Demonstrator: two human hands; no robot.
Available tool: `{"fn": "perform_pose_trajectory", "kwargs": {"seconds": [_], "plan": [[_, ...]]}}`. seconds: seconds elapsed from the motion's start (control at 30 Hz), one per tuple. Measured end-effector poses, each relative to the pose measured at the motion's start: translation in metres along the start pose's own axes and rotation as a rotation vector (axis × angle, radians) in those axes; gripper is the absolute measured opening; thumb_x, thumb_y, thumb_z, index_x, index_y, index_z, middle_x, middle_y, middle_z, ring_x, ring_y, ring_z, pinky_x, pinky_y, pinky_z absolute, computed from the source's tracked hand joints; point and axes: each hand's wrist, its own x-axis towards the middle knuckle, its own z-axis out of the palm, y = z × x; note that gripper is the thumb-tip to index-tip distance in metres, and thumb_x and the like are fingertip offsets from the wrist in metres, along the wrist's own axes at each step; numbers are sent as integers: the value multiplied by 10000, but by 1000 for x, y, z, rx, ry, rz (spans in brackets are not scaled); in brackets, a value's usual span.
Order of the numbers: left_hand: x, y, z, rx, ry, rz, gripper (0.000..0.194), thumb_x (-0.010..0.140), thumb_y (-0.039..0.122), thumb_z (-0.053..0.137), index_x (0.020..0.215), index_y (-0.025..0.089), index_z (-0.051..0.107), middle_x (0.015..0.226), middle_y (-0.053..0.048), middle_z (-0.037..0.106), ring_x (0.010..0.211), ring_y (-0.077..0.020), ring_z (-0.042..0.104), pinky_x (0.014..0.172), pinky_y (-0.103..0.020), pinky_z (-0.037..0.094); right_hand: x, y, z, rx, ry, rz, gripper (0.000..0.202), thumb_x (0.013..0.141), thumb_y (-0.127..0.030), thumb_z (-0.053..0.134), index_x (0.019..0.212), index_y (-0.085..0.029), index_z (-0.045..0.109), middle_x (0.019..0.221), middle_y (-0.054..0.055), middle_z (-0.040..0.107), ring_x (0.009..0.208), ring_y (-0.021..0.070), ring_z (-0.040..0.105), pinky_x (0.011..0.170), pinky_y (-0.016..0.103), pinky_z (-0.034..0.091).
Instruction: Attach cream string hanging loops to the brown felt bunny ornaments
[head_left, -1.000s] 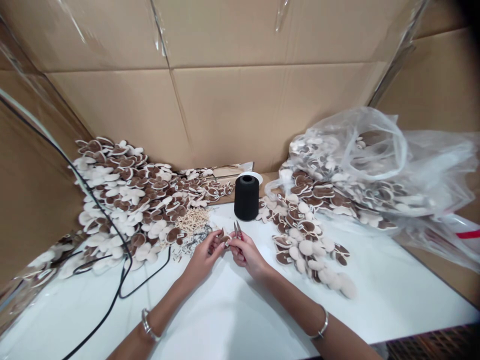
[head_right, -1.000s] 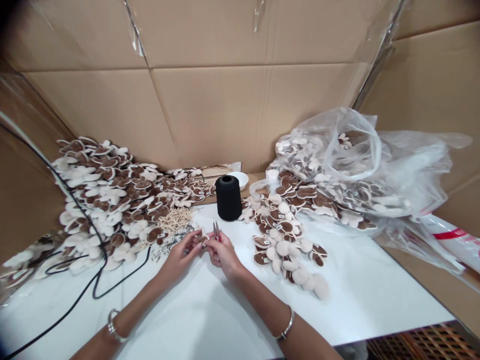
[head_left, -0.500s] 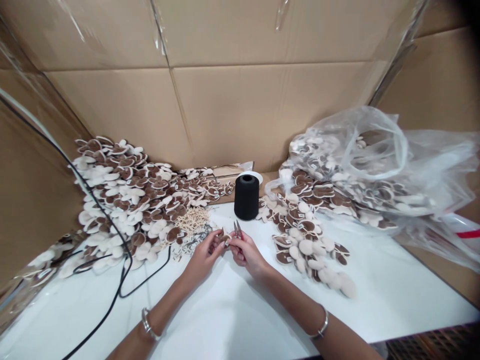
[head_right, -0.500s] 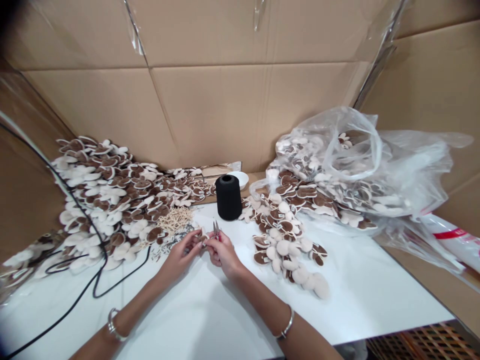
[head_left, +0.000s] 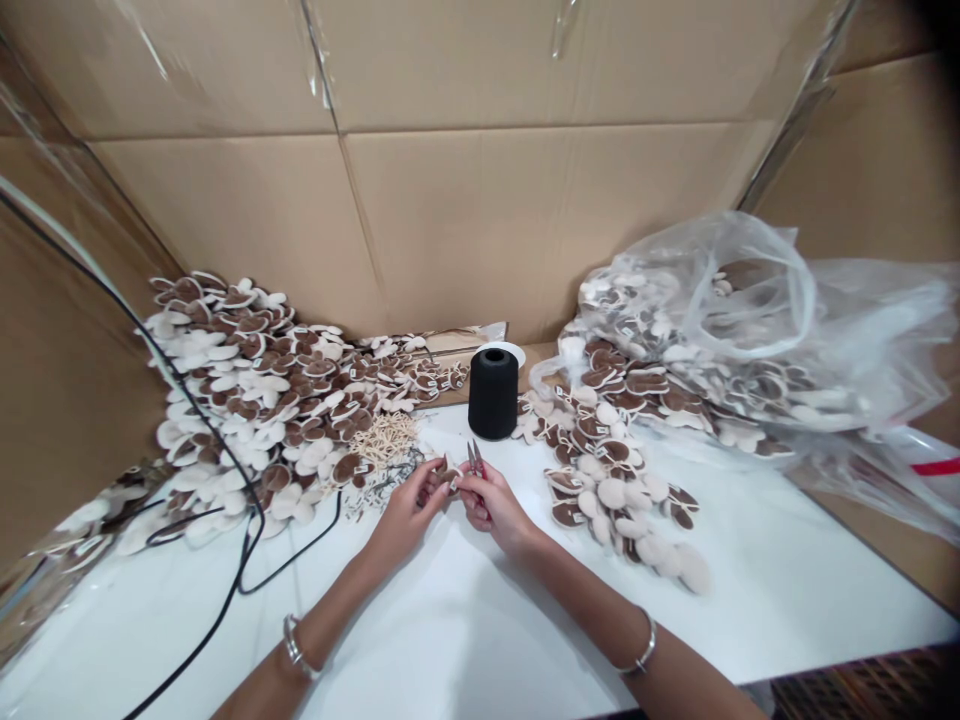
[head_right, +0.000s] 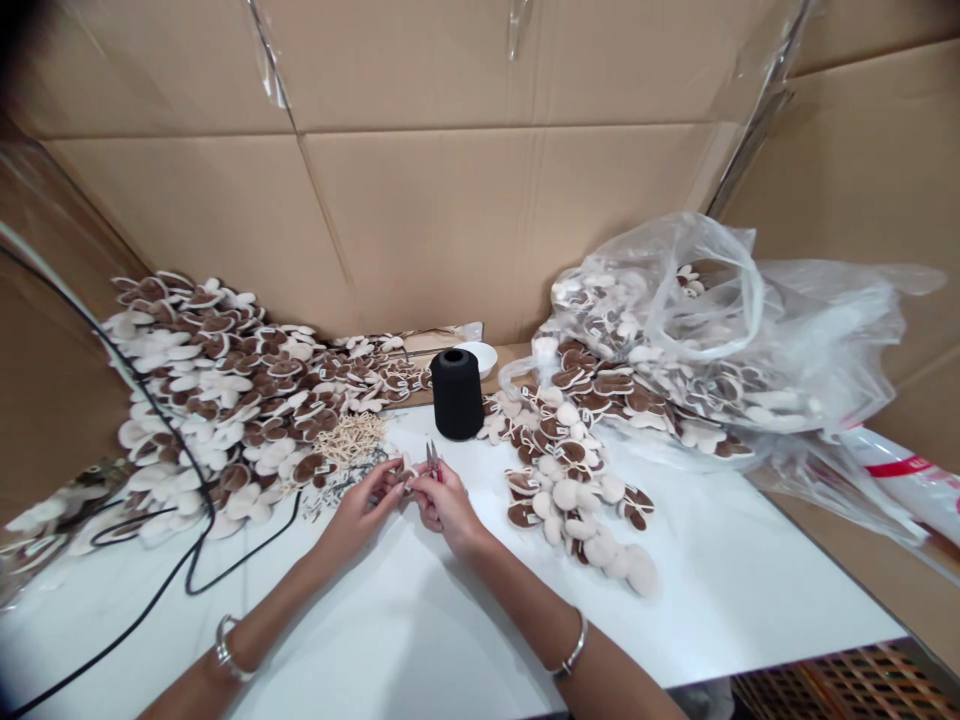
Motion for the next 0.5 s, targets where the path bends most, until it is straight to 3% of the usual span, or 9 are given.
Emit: {"fn": "perform_pose_trajectory", "kwargs": {"seconds": [0.5], "plan": [[-3,4,2,-43,32,12,446,920,417,490,1298,183,463,963,-81,670,855,-206,647,738,-312,510,-2,0,0,-2,-14,-1,357,623,-305,680,870,-232,432,448,-132,410,331,27,201,371,198,42]]}}
